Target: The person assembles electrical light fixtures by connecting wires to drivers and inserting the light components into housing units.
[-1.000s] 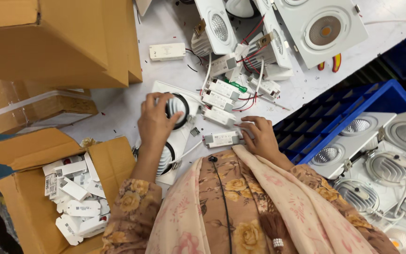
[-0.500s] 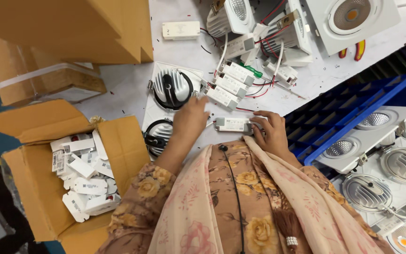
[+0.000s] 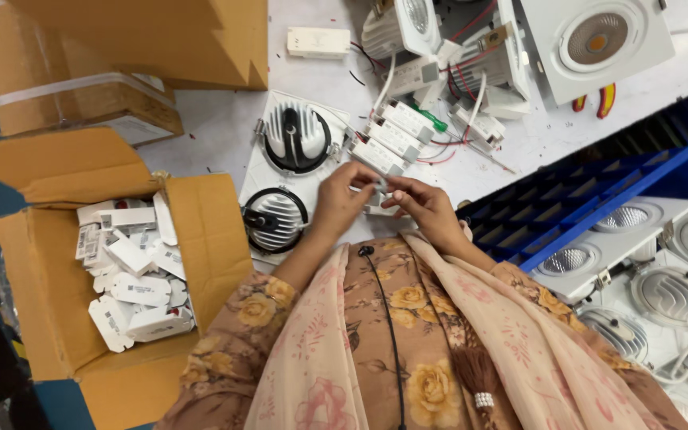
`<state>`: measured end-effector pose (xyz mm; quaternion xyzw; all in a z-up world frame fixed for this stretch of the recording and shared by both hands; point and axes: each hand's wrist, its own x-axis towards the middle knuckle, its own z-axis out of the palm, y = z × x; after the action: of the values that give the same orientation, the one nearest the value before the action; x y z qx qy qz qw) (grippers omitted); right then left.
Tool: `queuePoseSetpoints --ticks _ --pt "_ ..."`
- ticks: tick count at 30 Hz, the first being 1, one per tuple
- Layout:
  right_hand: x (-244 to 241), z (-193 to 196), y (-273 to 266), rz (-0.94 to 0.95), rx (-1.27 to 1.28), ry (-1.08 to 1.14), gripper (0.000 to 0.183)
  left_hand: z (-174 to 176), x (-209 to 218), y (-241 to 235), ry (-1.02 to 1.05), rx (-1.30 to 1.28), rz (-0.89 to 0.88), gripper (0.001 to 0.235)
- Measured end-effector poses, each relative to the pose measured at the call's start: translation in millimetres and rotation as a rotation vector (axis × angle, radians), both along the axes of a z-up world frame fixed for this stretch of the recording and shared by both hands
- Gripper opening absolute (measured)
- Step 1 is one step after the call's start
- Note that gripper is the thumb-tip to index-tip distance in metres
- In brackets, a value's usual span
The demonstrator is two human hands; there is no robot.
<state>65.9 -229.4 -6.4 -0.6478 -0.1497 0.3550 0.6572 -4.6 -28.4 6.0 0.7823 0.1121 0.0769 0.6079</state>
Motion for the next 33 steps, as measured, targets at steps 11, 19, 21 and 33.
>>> queuePoseSetpoints --ticks 11,19,21,33 --pt "12 5 25 -0.082 -0.028 -0.247 0.029 14 17 17 -0.016 0.087 -0.112 0.029" --pt "10 -32 5 -0.212 -0.133 -0.184 0.029 38 77 81 0.164 1.042 -0.177 0.009" --pt "1 -43 -4 -0.243 -0.147 -0.138 0.030 21 86 69 0.138 1.261 -0.189 0.013" --pt "-10 -33 2 -0.204 -0.142 -0.164 0.028 -29 105 62 0.212 1.294 -0.200 0.019"
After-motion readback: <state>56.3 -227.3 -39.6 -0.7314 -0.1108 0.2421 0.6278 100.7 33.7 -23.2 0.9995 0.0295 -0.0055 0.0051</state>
